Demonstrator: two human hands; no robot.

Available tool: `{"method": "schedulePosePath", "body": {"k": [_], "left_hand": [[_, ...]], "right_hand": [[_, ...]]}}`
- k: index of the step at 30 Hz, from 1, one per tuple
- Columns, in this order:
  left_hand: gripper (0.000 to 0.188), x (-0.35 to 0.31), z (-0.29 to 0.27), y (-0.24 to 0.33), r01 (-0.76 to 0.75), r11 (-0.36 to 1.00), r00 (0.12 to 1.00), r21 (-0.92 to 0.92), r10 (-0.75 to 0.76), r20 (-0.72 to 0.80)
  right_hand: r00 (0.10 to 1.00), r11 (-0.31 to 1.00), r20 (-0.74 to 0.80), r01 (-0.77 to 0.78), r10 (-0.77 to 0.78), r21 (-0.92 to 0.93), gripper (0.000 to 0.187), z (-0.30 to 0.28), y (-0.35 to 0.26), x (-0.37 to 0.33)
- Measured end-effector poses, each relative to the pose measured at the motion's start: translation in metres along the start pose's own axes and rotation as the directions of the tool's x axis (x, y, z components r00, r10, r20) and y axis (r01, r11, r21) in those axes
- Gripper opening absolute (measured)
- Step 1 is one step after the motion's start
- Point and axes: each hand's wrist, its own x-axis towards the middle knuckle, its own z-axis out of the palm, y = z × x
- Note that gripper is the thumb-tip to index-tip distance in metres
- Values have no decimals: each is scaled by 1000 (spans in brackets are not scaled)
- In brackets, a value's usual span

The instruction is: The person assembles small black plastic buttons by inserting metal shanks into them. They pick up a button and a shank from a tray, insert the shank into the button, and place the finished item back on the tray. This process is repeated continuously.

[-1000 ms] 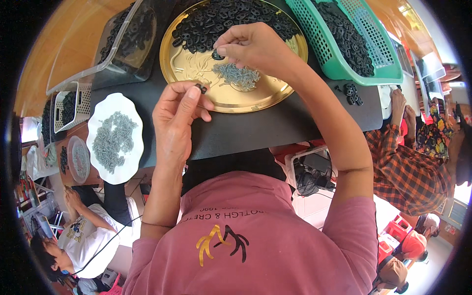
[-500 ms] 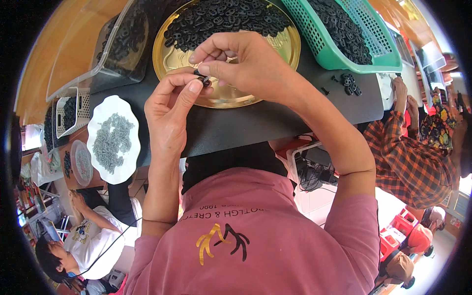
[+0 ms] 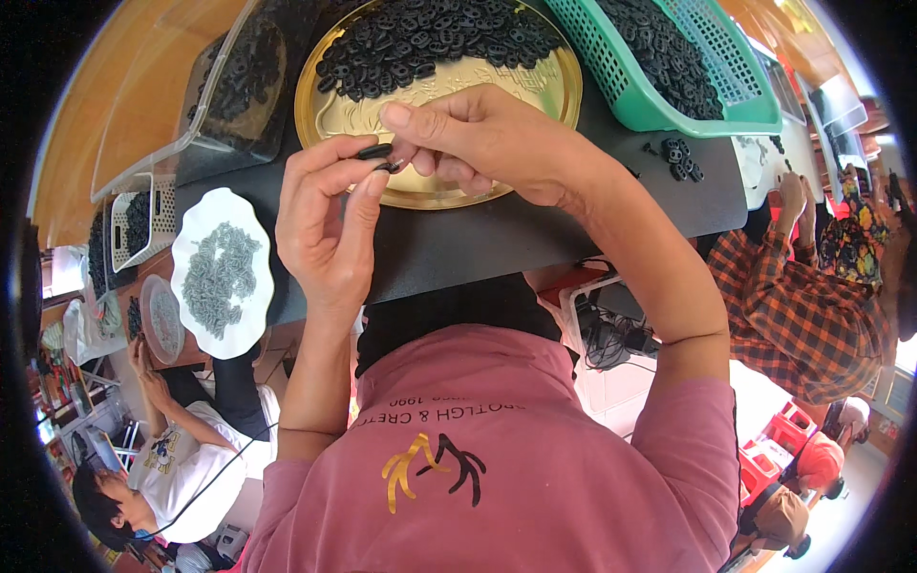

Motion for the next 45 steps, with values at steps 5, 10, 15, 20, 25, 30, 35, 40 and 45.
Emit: {"method": "schedulePosePath", "body": {"k": [5, 10, 15, 20, 25, 30, 35, 40, 45], "left_hand": [[9, 0, 3, -5, -112, 993, 993, 23, 113, -36], [8, 1, 1, -7, -78, 997, 997, -9, 78, 16], [9, -6, 3, -7, 50, 990, 999, -130, -48, 21], [9, -7, 5, -7, 53, 988, 998, -148, -46, 52], [8, -7, 10, -6, 52, 984, 998, -168, -56, -24], [8, -7, 10, -6, 64, 979, 997, -194, -69, -18], [7, -7, 10, -4, 133, 943, 991, -304, -126, 44], [6, -11, 10, -1, 264, 829, 964, -494, -243, 107], [8, -18, 6, -7, 379, 718, 922, -584, -349, 168]], "right_hand": [[992, 991, 122, -49, 33, 127, 33, -4, 2, 2], [996, 981, 80, -42, 28, 187, 25, -5, 1, 2], [995, 987, -84, 57, -45, 152, 24, -2, 0, -2], [981, 987, -169, 111, -90, 120, 23, 2, -2, -8], [982, 982, -163, 115, -91, 149, 23, 3, 0, -13], [982, 976, -164, 119, -89, 185, 24, 5, 0, -14], [982, 991, -166, 110, -96, 81, 25, 0, 4, -14], [773, 847, -392, 340, -499, -408, 21, -23, -11, -30], [386, 610, -505, 226, -772, -759, 22, -108, -27, -52]]}}
